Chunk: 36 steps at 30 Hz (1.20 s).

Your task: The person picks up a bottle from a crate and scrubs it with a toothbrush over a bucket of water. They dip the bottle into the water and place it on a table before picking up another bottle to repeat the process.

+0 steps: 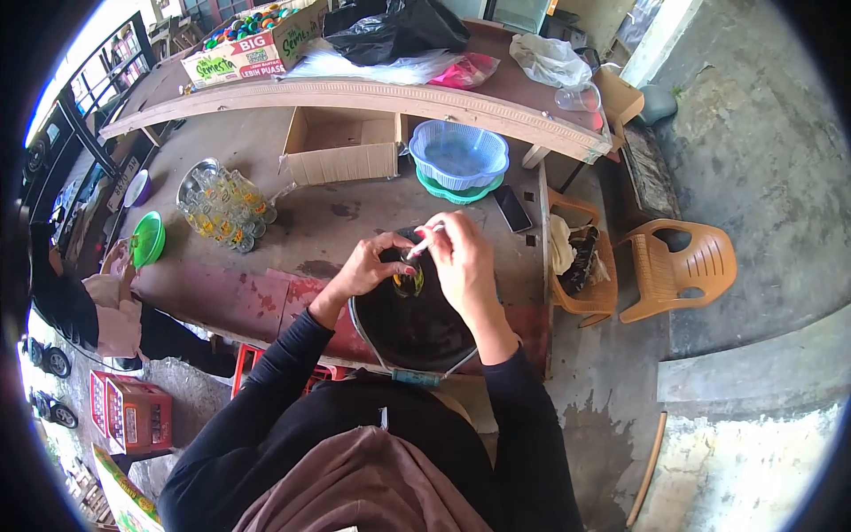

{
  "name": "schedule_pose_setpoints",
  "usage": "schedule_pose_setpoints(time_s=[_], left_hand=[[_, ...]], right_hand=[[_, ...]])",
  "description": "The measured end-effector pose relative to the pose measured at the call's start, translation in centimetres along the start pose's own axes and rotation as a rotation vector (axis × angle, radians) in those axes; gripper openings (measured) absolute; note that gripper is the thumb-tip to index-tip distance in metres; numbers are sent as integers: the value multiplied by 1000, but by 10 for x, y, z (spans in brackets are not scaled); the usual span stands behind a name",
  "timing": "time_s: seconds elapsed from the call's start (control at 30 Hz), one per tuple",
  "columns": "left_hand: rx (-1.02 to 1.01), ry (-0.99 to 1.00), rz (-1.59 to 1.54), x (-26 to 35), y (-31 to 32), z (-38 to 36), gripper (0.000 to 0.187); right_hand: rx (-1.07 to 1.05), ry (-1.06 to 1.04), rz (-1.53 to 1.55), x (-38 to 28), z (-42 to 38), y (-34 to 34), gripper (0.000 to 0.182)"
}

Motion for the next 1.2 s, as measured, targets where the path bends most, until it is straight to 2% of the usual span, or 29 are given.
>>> schedule_pose_setpoints(time_s=[0.07, 0.13, 0.2, 0.23, 0.27, 0.3, 0.33, 0.4, 0.43, 0.47, 0.53, 0.6, 0.67, 0.73, 0.8, 0.87, 0.93, 1.0, 1.07, 1.1, 1.13, 1.2], left_hand=[[9, 26, 93, 3, 9, -2, 37], [2, 66, 143, 7, 15, -3, 38], [89, 101, 144, 9, 19, -4, 40], [89, 99, 144, 7, 19, -5, 40], [75, 117, 174, 4, 17, -3, 39], [61, 136, 206, 2, 15, -2, 39], [61, 139, 211, 1, 14, -2, 39], [51, 46, 126, -3, 15, -5, 40], [56, 48, 130, -5, 14, -5, 42], [53, 41, 130, -7, 15, -6, 42], [15, 35, 235, -6, 15, -4, 43], [45, 27, 282, -5, 13, 2, 41], [111, -37, 360, -6, 16, -8, 39], [162, 16, 417, -4, 7, -11, 36], [246, -114, 422, -4, -2, -21, 33], [243, -137, 453, -3, -10, -30, 34], [237, -165, 487, -5, -16, -42, 33], [237, -124, 511, -6, -21, -51, 32], [300, -210, 370, -13, -21, -63, 32], [291, -240, 371, -2, -21, -66, 31], [282, -243, 378, 1, -19, -70, 31], [307, -275, 366, 4, -15, -78, 31]], right_hand=[[-232, 77, 19, 30, -10, 17, 3], [-185, 40, 2, 20, -5, 16, 2], [-11, 198, 142, 10, -2, 8, 1], [-62, 142, 188, 23, -9, 16, 2], [-233, 79, 38, 38, -15, 23, 1], [-231, 89, 43, 37, -15, 23, 1], [-228, 98, 49, 35, -14, 24, 1], [30, 157, 157, 22, -6, 11, 3], [44, 152, 26, 12, -2, 3, 5], [43, 158, 29, 21, -5, 7, 5], [-278, 25, -29, 35, -10, 20, 4], [-92, 88, 121, 32, -14, 12, 4], [85, 93, 14, 20, -12, -15, 3], [328, 224, 254, 31, -22, -27, 7], [395, 255, 215, 48, -37, -34, 9], [331, 285, 190, 80, -55, -20, 10], [119, 375, -24, 86, -70, -6, 9], [-107, 323, -376, 108, -91, 9, 8], [-381, 665, -504, 114, -110, 23, 16], [-538, 713, -523, 116, -114, 30, 20], [-536, 719, -514, 117, -117, 32, 20], [-556, 595, -483, 114, -120, 33, 22]])
Point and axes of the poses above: each hand's wrist, its own z-axis towards the middle knuckle, its own y-axis out of the palm, x = y × z, the point moved 1 cm from there along z, towards the middle knuckle, and after that the axes turned 2 degrees about -x, right-handed, at the moved point
